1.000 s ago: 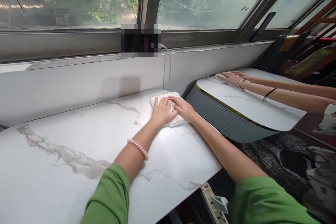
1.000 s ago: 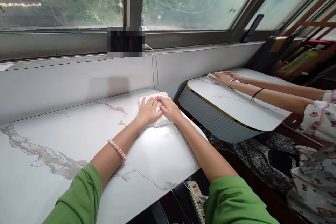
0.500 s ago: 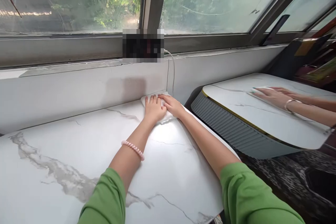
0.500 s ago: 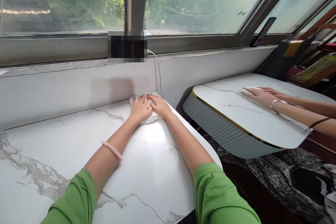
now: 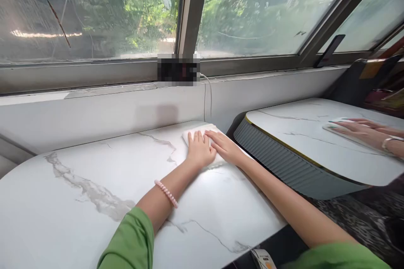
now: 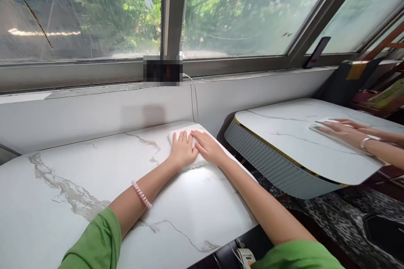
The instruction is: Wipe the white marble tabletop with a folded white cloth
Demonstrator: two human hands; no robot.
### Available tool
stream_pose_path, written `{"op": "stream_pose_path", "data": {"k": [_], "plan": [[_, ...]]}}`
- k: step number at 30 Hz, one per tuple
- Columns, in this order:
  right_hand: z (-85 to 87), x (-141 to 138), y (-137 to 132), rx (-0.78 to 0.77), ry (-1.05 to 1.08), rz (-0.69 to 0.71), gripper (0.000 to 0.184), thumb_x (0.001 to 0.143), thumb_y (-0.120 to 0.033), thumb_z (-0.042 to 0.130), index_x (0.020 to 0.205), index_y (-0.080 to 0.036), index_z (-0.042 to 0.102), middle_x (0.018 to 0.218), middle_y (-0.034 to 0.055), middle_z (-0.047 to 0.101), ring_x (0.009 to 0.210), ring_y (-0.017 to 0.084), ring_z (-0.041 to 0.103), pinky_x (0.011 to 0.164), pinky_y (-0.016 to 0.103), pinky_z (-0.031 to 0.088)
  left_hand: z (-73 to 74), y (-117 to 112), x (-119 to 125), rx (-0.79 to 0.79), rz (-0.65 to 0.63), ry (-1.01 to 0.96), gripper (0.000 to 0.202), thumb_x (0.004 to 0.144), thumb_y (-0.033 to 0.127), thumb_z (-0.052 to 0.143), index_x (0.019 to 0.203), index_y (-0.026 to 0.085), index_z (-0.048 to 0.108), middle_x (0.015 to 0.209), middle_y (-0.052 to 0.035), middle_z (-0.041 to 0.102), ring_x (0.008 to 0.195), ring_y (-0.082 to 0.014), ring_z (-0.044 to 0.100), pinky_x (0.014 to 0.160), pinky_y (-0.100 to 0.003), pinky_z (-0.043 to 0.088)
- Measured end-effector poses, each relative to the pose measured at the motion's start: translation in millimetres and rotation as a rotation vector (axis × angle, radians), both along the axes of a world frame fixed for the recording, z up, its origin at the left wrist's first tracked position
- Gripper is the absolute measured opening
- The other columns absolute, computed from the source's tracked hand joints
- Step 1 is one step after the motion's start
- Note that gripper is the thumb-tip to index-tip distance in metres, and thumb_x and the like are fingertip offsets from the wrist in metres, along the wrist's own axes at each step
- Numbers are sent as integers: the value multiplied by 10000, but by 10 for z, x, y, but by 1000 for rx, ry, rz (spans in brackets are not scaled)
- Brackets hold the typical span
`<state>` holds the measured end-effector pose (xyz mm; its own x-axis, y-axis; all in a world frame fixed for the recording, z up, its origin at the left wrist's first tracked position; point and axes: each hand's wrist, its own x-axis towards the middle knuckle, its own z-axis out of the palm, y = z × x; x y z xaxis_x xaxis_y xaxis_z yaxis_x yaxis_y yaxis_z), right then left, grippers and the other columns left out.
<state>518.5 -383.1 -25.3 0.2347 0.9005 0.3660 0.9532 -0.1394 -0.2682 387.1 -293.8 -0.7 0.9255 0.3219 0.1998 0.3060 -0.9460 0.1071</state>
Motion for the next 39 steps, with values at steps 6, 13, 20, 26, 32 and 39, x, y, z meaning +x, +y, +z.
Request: {"op": "stream_pose_path", "data": {"k": [6,13,20,26,32,39], "plan": [[17,-569,-1002,-14,-49,-55,462,959,-350,274,1392,-218,367,1428,99,442,1334,219,379,1102,487,302,32,-835,-441,122,-116,43,581,934,325,294,1383,-35,373,1441,-232,355,1352,-353,294,1109,-518,198],[-20,-1148,-1465,-15,-105,-154,477,957,-289,263,1431,-247,300,1442,77,426,1348,216,357,1100,496,313,18,-1196,-883,238,-240,30,587,933,328,292,1374,-47,387,1424,-233,383,1338,-358,321,1099,-477,256],[7,-1186,-1207,-26,-40,-152,487,908,-259,274,1375,-218,405,1412,96,459,1334,236,376,1096,524,295,130,-995,-976,167,-224,81,567,940,331,326,1370,-34,391,1432,-220,375,1339,-327,331,1093,-455,254],[78,-1114,-761,175,318,-136,412,818,-212,357,1155,-242,591,1221,66,619,1187,225,532,1102,511,278,179,-774,-886,142,-32,63,431,949,297,371,1262,31,503,1289,-228,526,1201,-324,470,994,-459,324],[82,-1071,22,319,579,-195,348,796,-261,348,970,-226,647,1081,61,677,1048,215,606,952,402,464,189,-154,-777,-6,166,-22,439,971,360,332,1301,109,476,1290,-171,528,1146,-282,492,990,-460,343],[113,-1044,823,200,304,-56,384,887,-294,272,1048,-219,613,1186,66,626,1160,198,535,1066,415,349,85,596,-718,-53,261,18,533,965,329,261,1416,57,346,1500,-127,296,1373,-267,255,1132,-436,157]]}}
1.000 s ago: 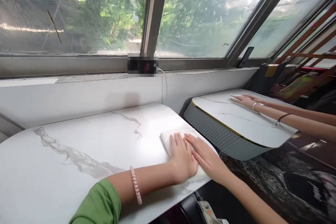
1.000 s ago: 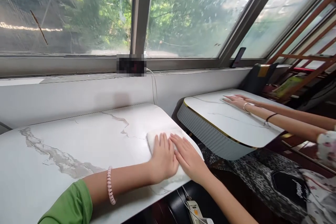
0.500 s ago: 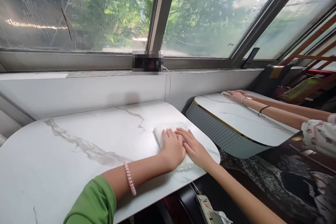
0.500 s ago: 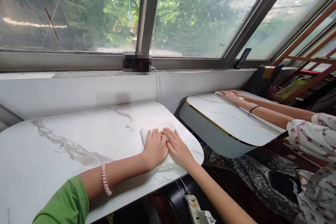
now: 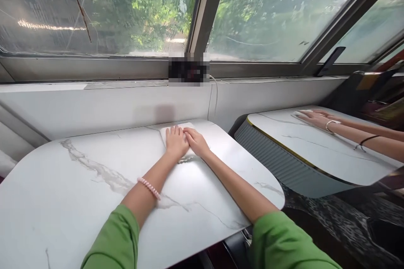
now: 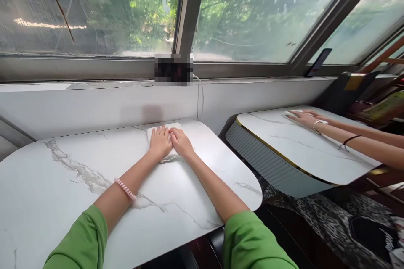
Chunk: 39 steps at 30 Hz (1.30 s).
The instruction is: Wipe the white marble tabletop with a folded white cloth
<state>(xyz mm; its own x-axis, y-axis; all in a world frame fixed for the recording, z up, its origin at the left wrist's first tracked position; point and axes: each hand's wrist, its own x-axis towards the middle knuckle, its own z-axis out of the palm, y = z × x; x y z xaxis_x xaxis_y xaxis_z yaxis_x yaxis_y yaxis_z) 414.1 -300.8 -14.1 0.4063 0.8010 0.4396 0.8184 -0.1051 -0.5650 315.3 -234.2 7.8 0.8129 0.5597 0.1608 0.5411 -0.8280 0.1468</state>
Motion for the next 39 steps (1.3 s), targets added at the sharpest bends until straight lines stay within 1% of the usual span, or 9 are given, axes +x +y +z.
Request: {"op": "stream_pose_path", "data": {"k": [6,12,16,21,25,28,34,37,39], "plan": [[-21,61,254,-202,-128,-29,467,934,-270,235,1330,-165,460,1432,96,434,1365,220,318,1116,462,251,-64,252,22,-31,14,-51,545,959,322,220,1440,83,312,1514,-101,268,1403,-236,199,1157,-424,89],[12,-103,126,-324,-237,-46,483,959,-230,204,1376,-91,405,1471,132,367,1380,239,288,1114,462,240,-31,113,-96,-19,-2,-6,547,955,309,209,1444,84,304,1519,-109,251,1406,-240,191,1155,-446,82],[117,-325,-211,-346,-374,-13,454,945,-220,247,1317,-89,471,1394,159,472,1320,265,395,1064,454,328,-10,-161,-336,9,-42,49,546,947,292,235,1440,69,309,1513,-128,256,1398,-260,211,1146,-465,109],[187,-686,-944,-288,-488,33,415,930,-314,314,1208,-148,574,1180,146,649,1113,271,597,973,440,443,12,-686,-826,49,-236,82,568,934,318,280,1436,51,308,1504,-158,261,1388,-293,226,1134,-490,132],[58,-1041,-1474,-181,-433,4,468,927,-341,323,1330,-168,488,1280,132,584,1220,280,519,1013,487,434,52,-1090,-1196,126,-369,124,597,932,326,306,1415,-26,314,1472,-233,282,1370,-355,245,1121,-488,178],[-24,-1235,-1675,-154,-371,-20,503,920,-343,343,1401,-211,408,1326,98,547,1261,282,473,1043,514,413,81,-1280,-1364,190,-429,147,602,928,317,320,1402,-55,323,1456,-254,295,1362,-362,261,1122,-464,194],[-37,-1285,-1676,-161,-340,4,550,936,-343,311,1475,-255,249,1385,81,489,1293,268,434,1061,523,398,131,-1327,-1432,167,-412,186,610,922,316,297,1416,-43,303,1469,-221,290,1375,-349,232,1136,-463,168],[-53,-1239,-1562,-204,-319,56,562,954,-328,257,1499,-274,132,1477,51,363,1367,244,312,1101,520,333,154,-1248,-1416,98,-402,173,617,923,317,304,1416,-53,294,1470,-225,280,1382,-339,219,1145,-456,136],[-68,-1195,-1423,-252,-294,101,548,962,-321,216,1500,-265,128,1508,42,304,1396,237,238,1118,525,286,165,-1165,-1393,54,-359,183,622,925,323,304,1424,-48,278,1477,-224,267,1388,-333,206,1143,-460,134]]}}
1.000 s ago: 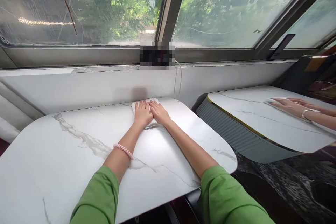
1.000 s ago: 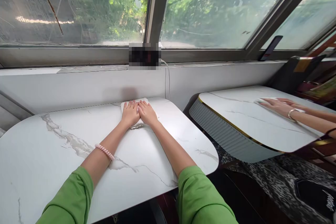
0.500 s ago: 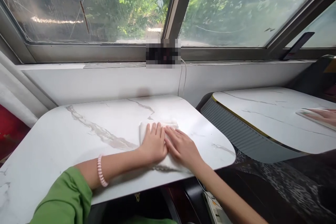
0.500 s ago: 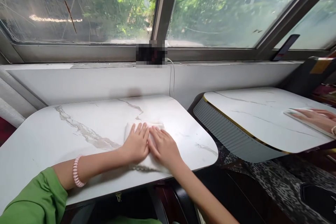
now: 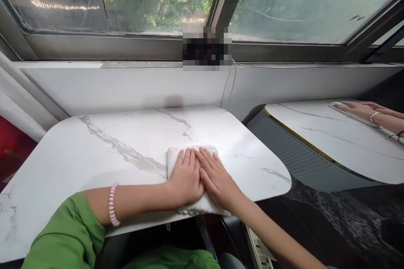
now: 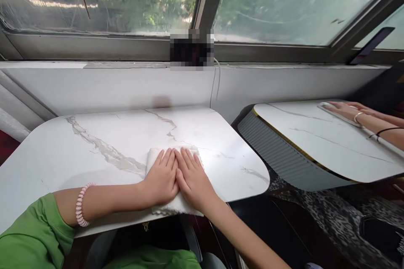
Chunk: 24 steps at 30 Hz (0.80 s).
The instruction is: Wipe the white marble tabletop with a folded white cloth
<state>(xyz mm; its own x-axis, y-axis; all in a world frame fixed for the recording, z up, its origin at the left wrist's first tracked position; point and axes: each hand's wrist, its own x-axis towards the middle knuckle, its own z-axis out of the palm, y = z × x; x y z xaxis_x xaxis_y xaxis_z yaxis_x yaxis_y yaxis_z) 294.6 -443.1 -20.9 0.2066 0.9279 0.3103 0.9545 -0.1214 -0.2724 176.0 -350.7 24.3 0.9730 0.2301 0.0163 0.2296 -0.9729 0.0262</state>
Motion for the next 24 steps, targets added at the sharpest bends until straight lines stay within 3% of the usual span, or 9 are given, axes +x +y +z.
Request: {"op": "stream_pose_path", "data": {"k": [5,11,14,19,24], "plan": [[-6,132,653,-34,57,24,528,951,-292,196,1469,-215,260,1488,59,351,1395,228,253,1126,505,250,-13,426,125,-17,162,13,612,924,306,295,1447,-8,242,1494,-192,261,1395,-310,195,1139,-464,128],[93,211,1765,64,100,16,487,900,-230,259,1327,-119,466,1385,121,488,1321,280,375,1100,493,249,-48,1347,273,53,273,-18,574,921,257,291,1440,15,259,1500,-153,284,1390,-257,222,1138,-419,122],[105,254,2171,112,133,12,453,891,-218,272,1247,-86,519,1327,151,534,1276,288,414,1082,481,256,-71,1746,331,68,297,-83,545,923,250,301,1420,26,306,1483,-141,328,1371,-228,266,1139,-384,133],[38,341,2432,190,164,-33,406,882,-218,265,1119,-106,576,1198,148,613,1190,279,474,1045,477,285,-150,2097,446,65,236,-144,502,917,257,339,1379,69,386,1452,-125,388,1341,-219,322,1132,-380,166],[51,337,2419,144,145,-92,448,877,-208,265,1203,-71,541,1303,153,550,1265,257,415,1079,453,251,-209,2139,475,62,252,-153,500,923,256,333,1389,80,373,1464,-125,368,1362,-218,296,1141,-398,149]]}}
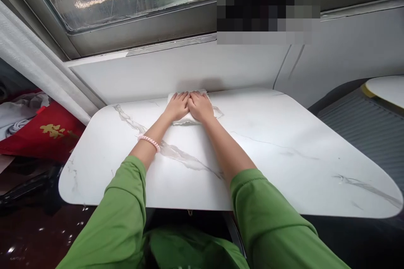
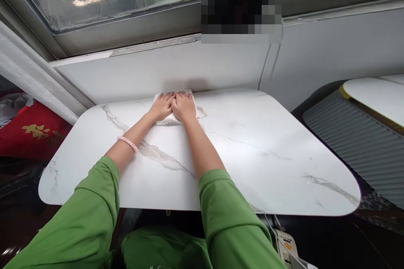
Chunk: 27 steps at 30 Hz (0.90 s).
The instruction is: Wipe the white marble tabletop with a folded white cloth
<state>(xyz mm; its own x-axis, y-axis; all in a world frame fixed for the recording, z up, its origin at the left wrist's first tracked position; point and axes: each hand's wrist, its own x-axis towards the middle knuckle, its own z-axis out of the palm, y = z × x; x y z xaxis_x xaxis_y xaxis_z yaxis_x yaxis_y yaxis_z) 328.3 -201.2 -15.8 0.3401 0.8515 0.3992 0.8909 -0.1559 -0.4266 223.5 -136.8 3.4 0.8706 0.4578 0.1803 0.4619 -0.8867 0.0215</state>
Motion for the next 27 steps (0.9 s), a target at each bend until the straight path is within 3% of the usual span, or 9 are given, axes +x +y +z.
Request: {"op": "stream_pose_path", "data": {"k": [5,10,17,21,27], "plan": [[53,-69,-143,-23,76,20,487,870,-211,269,1258,-70,527,1366,139,506,1306,245,390,1100,453,241,14,-155,-75,3,25,10,495,936,268,293,1397,99,361,1480,-120,340,1374,-217,277,1143,-423,140],[63,-148,-423,-27,173,61,516,846,-205,288,1287,-79,523,1395,126,479,1338,240,363,1123,463,215,36,-457,-248,-10,32,49,520,947,282,265,1416,65,320,1499,-138,293,1390,-235,240,1147,-439,120],[35,-274,-1022,-78,570,290,588,788,-158,311,1347,-189,491,1426,24,447,1395,180,252,1171,449,102,31,-952,-692,-13,-49,47,535,970,370,231,1412,82,318,1504,-152,273,1402,-251,205,1145,-459,113],[66,-497,-1472,-173,524,452,627,831,-216,354,1456,-251,305,1514,-5,266,1427,209,90,1157,517,-20,57,-1315,-1032,-4,-81,29,534,975,372,227,1406,72,328,1504,-156,269,1407,-252,187,1148,-464,114],[356,-819,-1957,-452,369,748,767,893,-360,431,1499,-221,-18,1545,18,-83,1399,234,-131,1137,516,-54,176,-1768,-1524,-28,-95,63,548,975,349,253,1406,16,317,1508,-185,233,1416,-278,134,1150,-498,110]]}}
